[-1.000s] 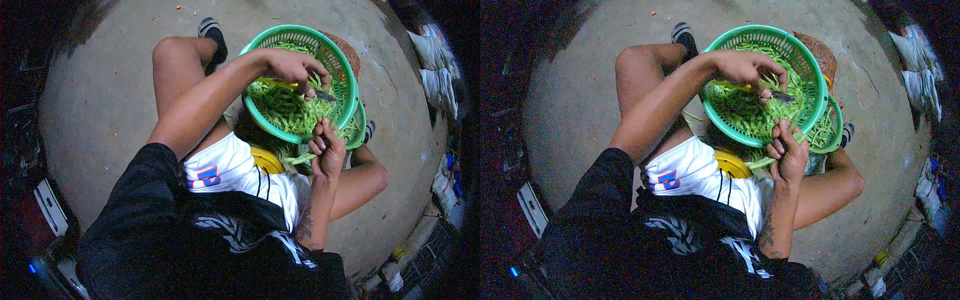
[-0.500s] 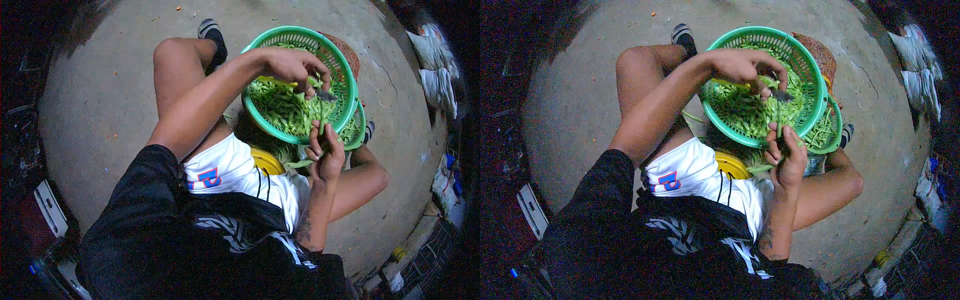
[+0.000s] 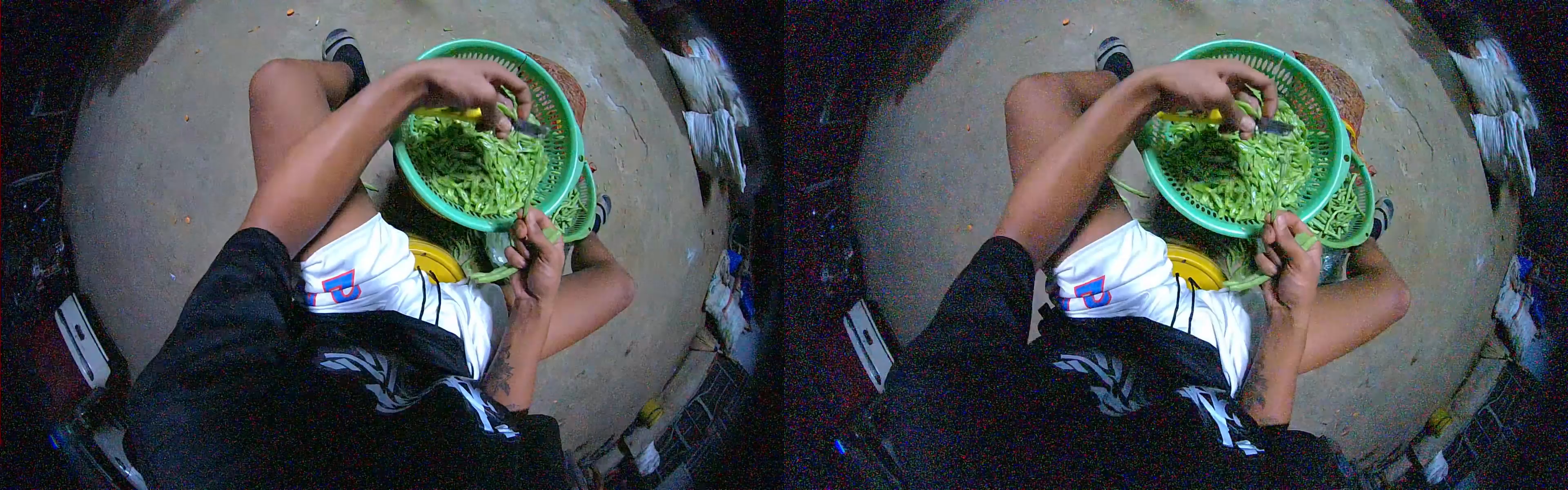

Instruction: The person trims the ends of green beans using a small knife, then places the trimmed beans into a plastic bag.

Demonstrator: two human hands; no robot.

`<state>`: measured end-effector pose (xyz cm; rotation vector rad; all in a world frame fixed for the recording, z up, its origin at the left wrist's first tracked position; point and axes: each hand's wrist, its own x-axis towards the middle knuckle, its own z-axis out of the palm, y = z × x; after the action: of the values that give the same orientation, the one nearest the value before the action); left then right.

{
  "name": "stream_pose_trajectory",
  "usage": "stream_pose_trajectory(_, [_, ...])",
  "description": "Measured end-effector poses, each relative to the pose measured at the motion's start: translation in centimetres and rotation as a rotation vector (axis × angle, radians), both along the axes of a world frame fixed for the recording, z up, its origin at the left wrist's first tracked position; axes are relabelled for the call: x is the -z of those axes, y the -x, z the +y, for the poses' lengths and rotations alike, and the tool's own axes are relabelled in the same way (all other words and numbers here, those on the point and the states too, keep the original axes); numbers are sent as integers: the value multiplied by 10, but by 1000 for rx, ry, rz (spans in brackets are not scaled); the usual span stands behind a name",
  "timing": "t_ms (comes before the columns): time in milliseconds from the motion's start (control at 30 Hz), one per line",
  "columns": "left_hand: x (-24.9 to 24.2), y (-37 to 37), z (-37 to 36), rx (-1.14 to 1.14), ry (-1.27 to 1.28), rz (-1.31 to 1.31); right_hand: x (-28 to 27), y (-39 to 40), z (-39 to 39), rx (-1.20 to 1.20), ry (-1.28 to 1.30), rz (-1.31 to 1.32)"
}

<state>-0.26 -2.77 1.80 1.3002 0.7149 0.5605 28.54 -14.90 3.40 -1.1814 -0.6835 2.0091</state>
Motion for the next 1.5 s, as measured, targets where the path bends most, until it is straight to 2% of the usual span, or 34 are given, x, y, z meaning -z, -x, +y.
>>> stream_pose_trajectory(33, [-3,4,0,-2,67,-63,2,-2,0,-2,6,-1])
stream_pose_trajectory(100, [-8,-4,-3,49,-103,101,5,-3,1,3,14,-2])
stream_pose_trajectory(167, [-1,-21,-13,162,-18,-32,4,-1,3,7,28,-9])
stream_pose_trajectory(233, [-3,-32,-19,230,-31,17,0,4,4,-5,19,-21])
stream_pose_trajectory(367, [3,-18,-11,151,-88,-76,-1,-2,4,-21,-13,-33])
stream_pose_trajectory(433, [6,-4,-3,7,-108,87,1,-7,5,-39,-18,-43])
stream_pose_trajectory(567, [2,-22,-15,76,-3,50,6,-2,6,-17,-13,-28])
stream_pose_trajectory(633, [-1,-32,-19,145,-29,22,4,5,8,-5,-8,-44])
stream_pose_trajectory(700, [7,-36,-14,218,-245,26,1,7,7,7,-2,-58])
stream_pose_trajectory(767, [3,-22,-14,162,-154,-26,-1,6,8,19,-7,-62])
stream_pose_trajectory(833, [-8,-14,-10,76,-57,33,-2,5,8,9,-18,-46])
stream_pose_trajectory(867, [-13,-11,-9,83,-60,140,-1,6,9,9,-21,-42])
stream_pose_trajectory(900, [-9,-17,-13,83,-62,142,2,7,10,24,-15,-31])
stream_pose_trajectory(967, [7,-34,-18,124,-219,81,5,10,11,37,-5,-24])
stream_pose_trajectory(1000, [4,-39,-21,223,19,-1,7,11,12,36,-13,-19])
stream_pose_trajectory(1033, [5,-37,-21,219,26,-8,8,11,11,34,-19,-16])
stream_pose_trajectory(1100, [5,-29,-16,181,-155,12,4,10,10,22,-22,-6])
stream_pose_trajectory(1133, [3,-22,-13,52,-329,28,2,10,11,12,-37,13])
stream_pose_trajectory(1167, [-1,-12,-8,63,-78,111,2,10,11,13,-42,16])
stream_pose_trajectory(1267, [-5,-13,-10,44,-84,91,3,10,12,40,-24,-1])
stream_pose_trajectory(1333, [-3,-33,-23,136,-233,123,8,14,13,103,-15,-1])
stream_pose_trajectory(1367, [-3,-41,-26,229,-48,-11,7,17,14,102,-12,-6])
stream_pose_trajectory(1467, [2,-35,-23,252,-43,-44,2,19,14,70,-62,27])
stream_pose_trajectory(1500, [2,-29,-18,183,-55,-39,1,19,14,70,-65,28])
